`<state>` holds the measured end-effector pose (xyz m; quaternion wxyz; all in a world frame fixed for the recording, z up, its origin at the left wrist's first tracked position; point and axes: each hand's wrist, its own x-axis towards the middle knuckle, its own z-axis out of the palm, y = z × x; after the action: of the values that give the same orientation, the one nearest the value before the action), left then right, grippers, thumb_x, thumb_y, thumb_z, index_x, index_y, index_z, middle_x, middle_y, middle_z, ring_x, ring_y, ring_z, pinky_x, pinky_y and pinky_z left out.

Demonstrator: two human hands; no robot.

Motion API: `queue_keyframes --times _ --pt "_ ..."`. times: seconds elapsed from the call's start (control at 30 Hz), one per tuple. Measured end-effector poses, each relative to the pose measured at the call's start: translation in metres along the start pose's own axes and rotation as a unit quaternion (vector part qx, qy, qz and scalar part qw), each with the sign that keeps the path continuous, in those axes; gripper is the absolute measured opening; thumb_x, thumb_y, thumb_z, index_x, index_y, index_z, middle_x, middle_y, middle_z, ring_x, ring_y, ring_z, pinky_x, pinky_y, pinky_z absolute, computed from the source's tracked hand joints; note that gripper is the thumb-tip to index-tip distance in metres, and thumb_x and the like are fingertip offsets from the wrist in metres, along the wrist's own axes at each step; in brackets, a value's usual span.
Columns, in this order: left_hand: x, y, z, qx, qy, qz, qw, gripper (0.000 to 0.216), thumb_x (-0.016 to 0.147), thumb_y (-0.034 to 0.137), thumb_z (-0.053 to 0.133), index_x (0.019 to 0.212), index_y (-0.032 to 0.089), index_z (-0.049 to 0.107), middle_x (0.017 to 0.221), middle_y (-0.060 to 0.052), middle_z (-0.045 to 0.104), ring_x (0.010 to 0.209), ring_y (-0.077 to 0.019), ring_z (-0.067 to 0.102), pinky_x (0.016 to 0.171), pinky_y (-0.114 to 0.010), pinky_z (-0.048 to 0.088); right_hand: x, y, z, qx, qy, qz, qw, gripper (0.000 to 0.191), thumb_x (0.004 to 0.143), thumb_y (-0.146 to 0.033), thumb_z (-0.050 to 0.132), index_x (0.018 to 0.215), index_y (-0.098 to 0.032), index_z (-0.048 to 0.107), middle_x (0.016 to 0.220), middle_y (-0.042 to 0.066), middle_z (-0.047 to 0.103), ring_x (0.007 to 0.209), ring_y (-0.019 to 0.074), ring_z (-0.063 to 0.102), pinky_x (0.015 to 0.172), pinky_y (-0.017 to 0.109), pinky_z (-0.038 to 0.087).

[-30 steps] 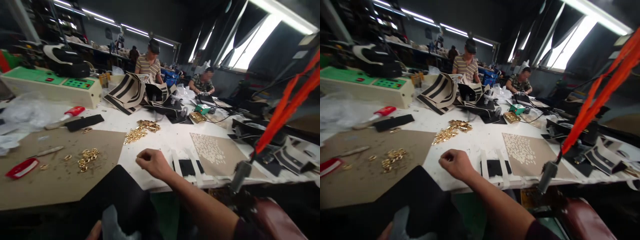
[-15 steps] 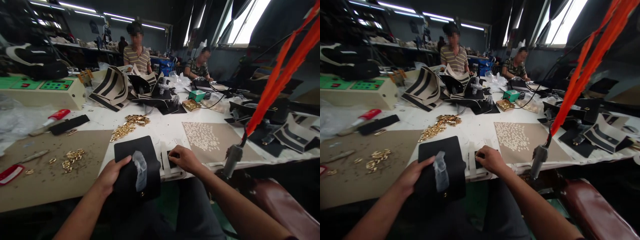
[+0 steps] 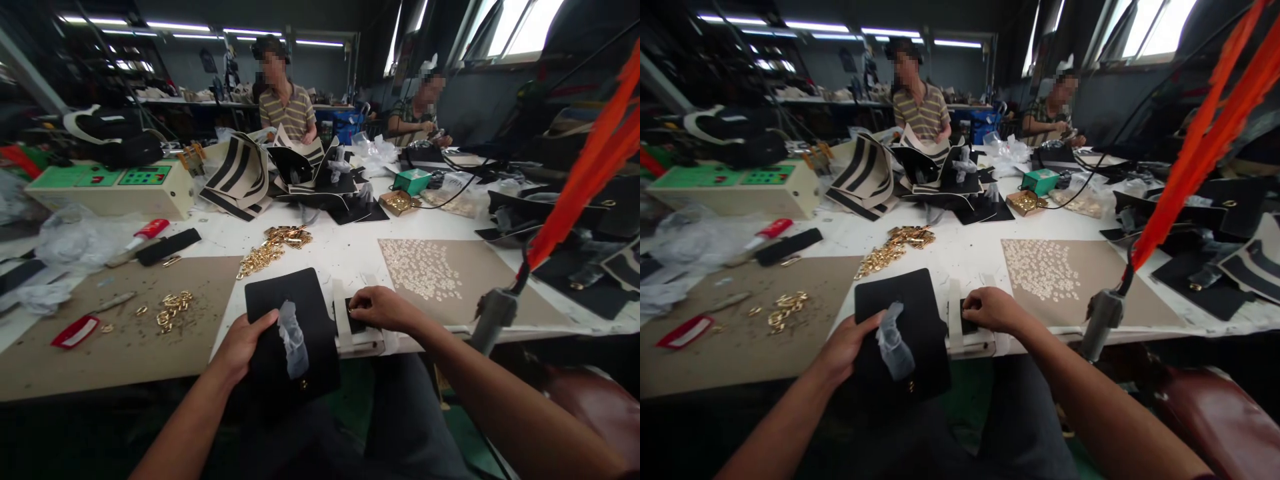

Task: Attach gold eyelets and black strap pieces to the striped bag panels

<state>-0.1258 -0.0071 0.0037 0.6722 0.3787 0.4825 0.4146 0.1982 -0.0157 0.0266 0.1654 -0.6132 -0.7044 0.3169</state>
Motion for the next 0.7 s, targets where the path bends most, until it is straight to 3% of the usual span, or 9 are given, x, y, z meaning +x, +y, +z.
queue_keyframes --times 0.23,0.4,0.6,0.7 --pt "-0.002 -0.001 -0.001 -0.003 -0.013 -0.002 1.0 0.044 0.079 0.039 0.086 0.114 0.014 0.075 0.106 -0.011 0.082 0.092 -0.0302 0.078 0.087 -0.039 0.062 -0.004 -0.001 0.009 -0.02 0.021 0.01 1.0 0.018 0.085 -0.027 0.069 0.099 -0.025 0.08 0.089 0.001 0.076 0.078 0.0189 0.068 0.069 0.027 0.048" --pt "-0.001 -0.003 -0.004 0.013 -0.017 0.012 1.0 0.046 0.08 0.042 0.085 0.114 0.013 0.076 0.107 -0.012 0.082 0.096 -0.0312 0.077 0.088 -0.039 0.061 -0.006 -0.001 0.015 -0.051 0.035 0.007 0.998 0.017 0.087 -0.028 0.069 0.098 -0.027 0.081 0.105 0.003 0.075 0.092 0.0214 0.069 0.079 0.03 0.05" --pt "0.0 -0.007 -0.008 0.015 -0.033 0.027 0.999 0.047 0.081 0.044 0.084 0.117 0.016 0.075 0.113 -0.011 0.081 0.1 -0.0311 0.076 0.092 -0.039 0.059 -0.004 0.005 0.012 -0.033 0.014 -0.043 0.998 0.022 0.092 -0.03 0.063 0.103 -0.027 0.082 0.104 0.004 0.075 0.097 0.0227 0.07 0.088 0.032 0.052" --pt "0.0 -0.008 -0.009 0.017 -0.032 0.023 0.999 0.048 0.08 0.046 0.085 0.116 0.015 0.076 0.111 -0.012 0.081 0.098 -0.0318 0.076 0.091 -0.04 0.058 -0.005 0.011 0.016 -0.035 0.033 -0.067 0.997 0.021 0.093 -0.03 0.063 0.101 -0.027 0.082 0.097 0.003 0.074 0.092 0.0217 0.07 0.085 0.032 0.052"
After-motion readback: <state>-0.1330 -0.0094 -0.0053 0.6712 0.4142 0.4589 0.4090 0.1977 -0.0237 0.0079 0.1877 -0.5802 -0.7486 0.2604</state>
